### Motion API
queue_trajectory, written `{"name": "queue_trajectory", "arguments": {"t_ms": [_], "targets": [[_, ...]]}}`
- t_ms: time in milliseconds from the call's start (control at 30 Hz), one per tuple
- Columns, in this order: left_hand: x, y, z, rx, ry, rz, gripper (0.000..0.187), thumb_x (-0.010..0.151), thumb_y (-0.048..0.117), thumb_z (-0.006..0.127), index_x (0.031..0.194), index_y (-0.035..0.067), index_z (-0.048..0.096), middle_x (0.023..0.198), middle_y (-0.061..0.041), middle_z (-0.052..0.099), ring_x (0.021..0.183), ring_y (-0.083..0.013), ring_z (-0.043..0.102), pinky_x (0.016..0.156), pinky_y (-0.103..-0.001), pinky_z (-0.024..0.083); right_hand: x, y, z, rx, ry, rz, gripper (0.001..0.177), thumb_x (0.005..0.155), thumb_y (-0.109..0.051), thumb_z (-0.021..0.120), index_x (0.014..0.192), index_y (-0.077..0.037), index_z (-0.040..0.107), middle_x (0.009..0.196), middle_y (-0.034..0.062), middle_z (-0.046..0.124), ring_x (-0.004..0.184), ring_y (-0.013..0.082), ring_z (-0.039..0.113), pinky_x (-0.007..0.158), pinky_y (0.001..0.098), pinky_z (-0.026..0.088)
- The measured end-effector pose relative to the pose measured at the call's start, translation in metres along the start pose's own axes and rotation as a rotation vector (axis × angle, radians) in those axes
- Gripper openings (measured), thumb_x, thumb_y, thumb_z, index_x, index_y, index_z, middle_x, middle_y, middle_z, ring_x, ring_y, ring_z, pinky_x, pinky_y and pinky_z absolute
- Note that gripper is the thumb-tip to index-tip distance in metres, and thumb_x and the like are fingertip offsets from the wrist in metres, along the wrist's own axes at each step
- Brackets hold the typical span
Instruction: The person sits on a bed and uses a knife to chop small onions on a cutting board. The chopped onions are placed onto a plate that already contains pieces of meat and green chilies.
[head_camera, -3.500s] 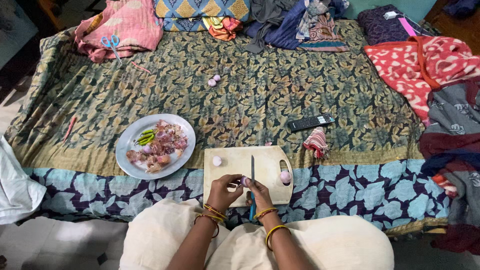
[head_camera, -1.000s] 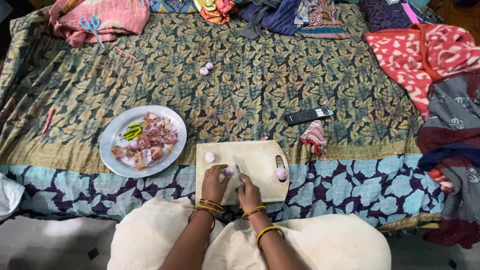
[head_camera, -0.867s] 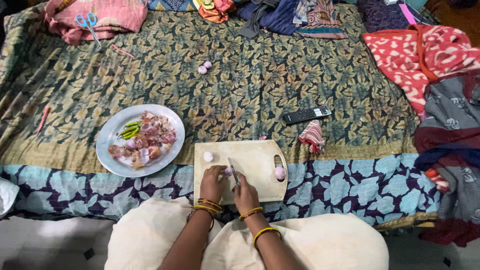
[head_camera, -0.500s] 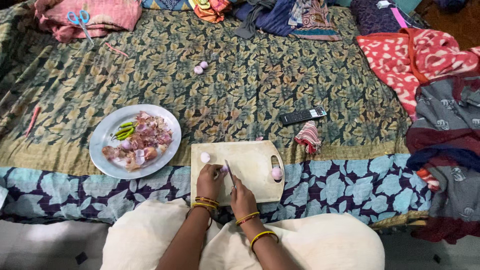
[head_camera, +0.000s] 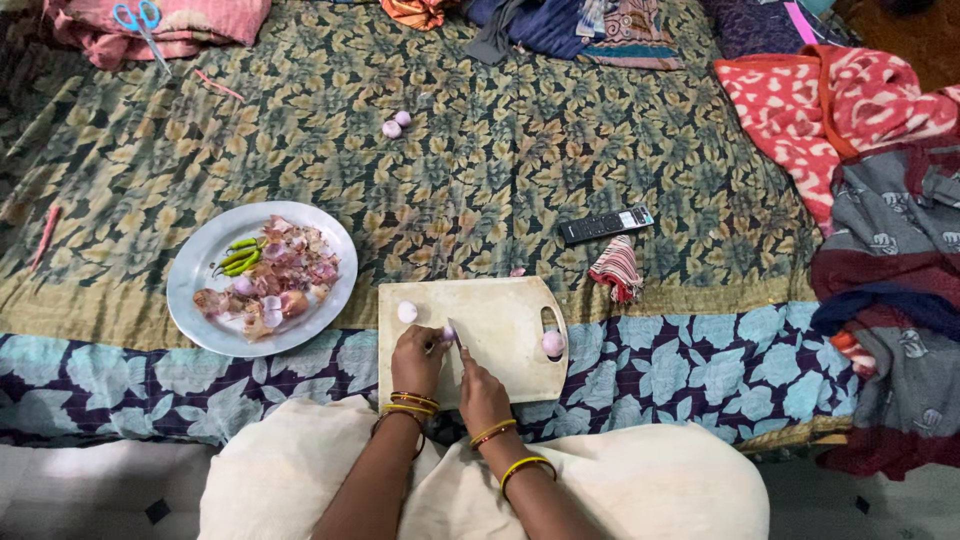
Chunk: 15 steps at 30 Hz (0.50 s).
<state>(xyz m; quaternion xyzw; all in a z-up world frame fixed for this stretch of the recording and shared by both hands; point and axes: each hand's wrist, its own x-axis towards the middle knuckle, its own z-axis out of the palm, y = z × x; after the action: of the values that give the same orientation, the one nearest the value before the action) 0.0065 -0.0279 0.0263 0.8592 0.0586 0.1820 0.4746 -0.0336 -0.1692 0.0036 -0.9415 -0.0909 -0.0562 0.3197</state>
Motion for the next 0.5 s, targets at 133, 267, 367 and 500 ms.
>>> {"name": "queue_trajectory", "arguments": {"t_ms": [133, 267, 367, 500], "targets": [[-0.001, -0.003, 0.002, 0.025, 0.047, 0.088, 0.018, 0.077, 0.011, 0.082, 0.095, 0.007, 0.078, 0.087, -0.01, 0.07, 0.083, -0.0296, 0.069, 0.074, -0.041, 0.055, 0.001, 0.003, 0.009, -0.047, -0.006, 0.009, 0.043, 0.1, -0.014, 0.051, 0.143, -0.009, 0.054, 0.1, 0.0234, 0.071, 0.085, 0.0447, 0.069, 0.074, 0.0535, 0.055], [-0.004, 0.001, -0.001, 0.062, 0.03, 0.081, 0.018, 0.078, 0.01, 0.081, 0.096, 0.006, 0.078, 0.091, -0.013, 0.07, 0.086, -0.0319, 0.068, 0.076, -0.042, 0.055, -0.002, 0.004, 0.007, 0.007, 0.013, 0.021, 0.046, 0.099, -0.013, 0.051, 0.145, -0.011, 0.054, 0.102, 0.0246, 0.071, 0.09, 0.0453, 0.068, 0.077, 0.0538, 0.054], [0.0, 0.003, -0.005, 0.042, 0.016, 0.091, 0.019, 0.079, 0.009, 0.079, 0.098, 0.006, 0.078, 0.095, -0.013, 0.071, 0.088, -0.0315, 0.07, 0.078, -0.04, 0.057, -0.004, 0.002, 0.002, 0.111, 0.121, -0.034, 0.048, 0.099, -0.01, 0.051, 0.147, -0.011, 0.052, 0.105, 0.0266, 0.07, 0.093, 0.0461, 0.067, 0.078, 0.0536, 0.054], [-0.008, 0.002, -0.006, 0.017, -0.004, 0.085, 0.021, 0.081, 0.007, 0.076, 0.102, 0.007, 0.079, 0.098, -0.013, 0.072, 0.089, -0.0313, 0.07, 0.079, -0.04, 0.057, -0.011, -0.002, -0.004, 0.151, 0.207, -0.109, 0.046, 0.099, -0.009, 0.052, 0.145, -0.01, 0.052, 0.109, 0.0254, 0.071, 0.094, 0.0447, 0.068, 0.079, 0.0517, 0.056]]}}
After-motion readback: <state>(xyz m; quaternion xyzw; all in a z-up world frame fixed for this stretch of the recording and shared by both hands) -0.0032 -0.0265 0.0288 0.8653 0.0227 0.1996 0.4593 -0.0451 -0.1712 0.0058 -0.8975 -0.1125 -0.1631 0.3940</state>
